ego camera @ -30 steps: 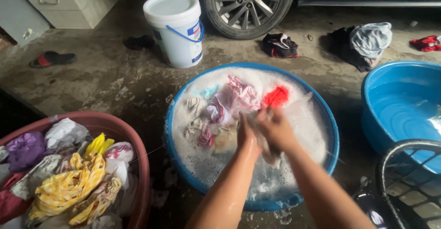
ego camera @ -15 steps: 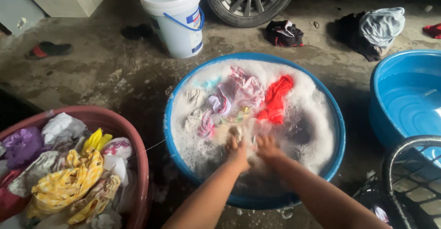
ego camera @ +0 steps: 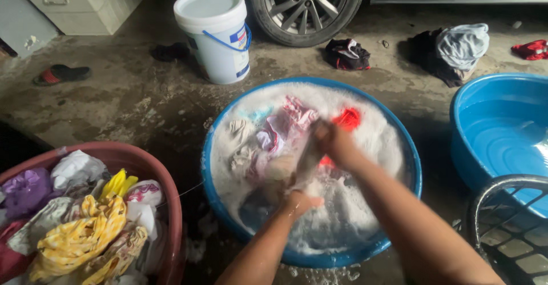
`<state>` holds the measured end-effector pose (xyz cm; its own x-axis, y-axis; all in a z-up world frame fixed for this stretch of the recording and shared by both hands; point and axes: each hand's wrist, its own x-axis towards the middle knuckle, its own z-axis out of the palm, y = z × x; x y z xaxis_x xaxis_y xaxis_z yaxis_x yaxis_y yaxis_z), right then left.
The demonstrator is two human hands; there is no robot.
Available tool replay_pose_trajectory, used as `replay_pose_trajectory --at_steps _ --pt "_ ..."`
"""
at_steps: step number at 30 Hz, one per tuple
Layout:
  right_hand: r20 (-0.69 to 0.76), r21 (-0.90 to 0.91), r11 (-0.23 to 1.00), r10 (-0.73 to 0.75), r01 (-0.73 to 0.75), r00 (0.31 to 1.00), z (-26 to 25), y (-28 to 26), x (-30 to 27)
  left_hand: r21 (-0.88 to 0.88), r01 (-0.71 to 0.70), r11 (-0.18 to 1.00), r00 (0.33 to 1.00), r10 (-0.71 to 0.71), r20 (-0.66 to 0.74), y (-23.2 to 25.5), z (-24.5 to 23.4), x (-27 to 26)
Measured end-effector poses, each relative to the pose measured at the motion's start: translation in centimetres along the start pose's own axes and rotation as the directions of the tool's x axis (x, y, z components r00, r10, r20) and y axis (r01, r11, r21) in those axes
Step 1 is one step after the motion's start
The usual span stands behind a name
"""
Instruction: The person hand washes clothes by scrubbing and wringing them in a basin of soapy water, then transfers them into another basin.
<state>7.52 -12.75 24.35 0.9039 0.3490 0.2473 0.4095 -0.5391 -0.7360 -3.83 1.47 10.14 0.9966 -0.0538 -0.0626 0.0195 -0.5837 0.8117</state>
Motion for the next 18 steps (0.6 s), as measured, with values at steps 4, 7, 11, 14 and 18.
replay_pose_trajectory --at_steps 4,7,11,14,18 --pt "-0.077 0.858 0.512 0.051 0.041 0.996 -8.4 -4.0 0.6 -0.663 0.033 0.748 0.999 0.002 0.052 4.3 -6.0 1.6" --pt "0.104 0.584 0.809 -0.156 0.067 0.982 -9.5 -3.3 -1.7 -0.904 -0.044 0.426 0.991 0.131 0.013 8.6 -10.9 2.0" --pt "0.390 0.092 0.973 -0.233 0.214 0.891 -4.6 -4.4 -5.8 -0.955 -0.224 0.194 0.948 0.272 -0.167 13.9 -13.2 -0.9" --pt "0.289 0.396 0.916 -0.064 -0.059 0.955 -1.2 -7.3 -5.8 -0.929 -0.336 0.158 0.929 0.221 -0.298 14.8 -13.6 -3.3" --pt "0.128 0.854 0.488 0.139 -0.180 0.982 0.8 -10.5 -4.6 -0.961 -0.253 -0.109 0.965 -0.097 -0.243 13.4 -11.9 -3.8"
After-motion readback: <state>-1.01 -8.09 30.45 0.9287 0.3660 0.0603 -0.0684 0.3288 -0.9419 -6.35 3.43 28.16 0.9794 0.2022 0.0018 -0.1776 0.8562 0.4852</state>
